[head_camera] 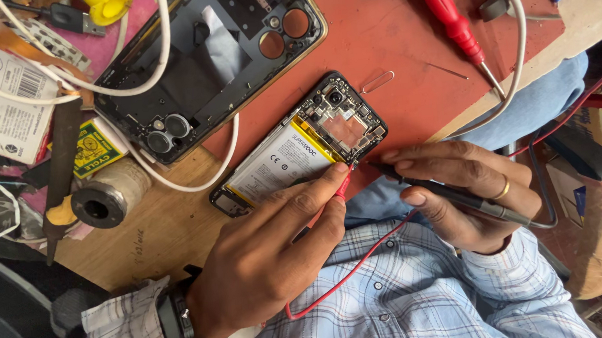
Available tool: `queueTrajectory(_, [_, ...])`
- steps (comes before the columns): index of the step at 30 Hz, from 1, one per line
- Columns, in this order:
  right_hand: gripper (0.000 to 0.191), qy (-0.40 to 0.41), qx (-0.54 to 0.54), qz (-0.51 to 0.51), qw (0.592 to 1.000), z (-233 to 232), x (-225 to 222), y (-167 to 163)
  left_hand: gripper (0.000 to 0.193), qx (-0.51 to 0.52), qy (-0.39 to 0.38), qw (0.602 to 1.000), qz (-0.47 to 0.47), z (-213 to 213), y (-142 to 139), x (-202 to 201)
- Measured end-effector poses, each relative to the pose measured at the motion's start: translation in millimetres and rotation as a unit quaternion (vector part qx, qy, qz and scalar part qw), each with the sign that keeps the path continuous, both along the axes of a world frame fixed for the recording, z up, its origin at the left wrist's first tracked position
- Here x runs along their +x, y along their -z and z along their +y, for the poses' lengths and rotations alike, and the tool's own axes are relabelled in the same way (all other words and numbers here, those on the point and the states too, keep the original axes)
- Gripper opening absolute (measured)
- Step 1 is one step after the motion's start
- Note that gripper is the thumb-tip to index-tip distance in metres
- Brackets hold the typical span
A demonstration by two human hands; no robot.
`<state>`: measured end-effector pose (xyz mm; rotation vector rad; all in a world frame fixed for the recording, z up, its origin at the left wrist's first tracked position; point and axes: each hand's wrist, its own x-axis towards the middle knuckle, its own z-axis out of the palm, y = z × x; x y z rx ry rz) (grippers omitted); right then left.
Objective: The person pries open a smartphone, wipes its screen with a cloth, and handles the opened phone body with its battery exposed. They then use multimeter probes to test the exposed battery and circuit board, holding the probes against the board for an extended period.
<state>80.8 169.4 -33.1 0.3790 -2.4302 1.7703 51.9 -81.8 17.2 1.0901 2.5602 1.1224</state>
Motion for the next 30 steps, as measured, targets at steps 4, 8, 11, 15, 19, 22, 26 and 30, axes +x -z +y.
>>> queueTrajectory(4, [0.021,-0.022,-0.006,0.019,1.0,1,-1,3,0.015,0.001,0.003,1.0,-0.007,0,-1,0])
queueTrajectory(8, [0.019,-0.035,0.019,0.025,0.999,2,-3,2,0.015,-0.003,0.005,1.0,-0.007,0,-2,-1])
queueTrajectory(11, [0.021,-0.046,0.025,-0.005,0.999,5,-4,-4,0.016,-0.005,0.004,1.0,-0.007,1,-3,-1])
queueTrajectory(15, [0.023,-0.047,0.006,-0.012,0.999,4,-5,-6,0.016,-0.007,0.007,1.0,-0.009,2,-5,-2])
queueTrajectory(19, [0.023,-0.041,0.007,-0.021,0.999,3,-4,-7,0.017,-0.009,0.002,1.0,-0.007,2,-6,-1])
queueTrajectory(22, [0.022,-0.044,0.014,-0.023,0.999,4,-4,-7,0.017,-0.01,0.002,1.0,-0.012,2,-6,0])
queueTrajectory(26, [0.02,-0.041,0.0,-0.016,0.999,3,-4,-6,0.018,-0.002,0.005,1.0,-0.004,2,-3,1])
queueTrajectory(30, [0.019,-0.056,0.001,-0.022,0.998,5,-8,-11,0.023,0.015,0.002,1.0,-0.026,3,-4,2])
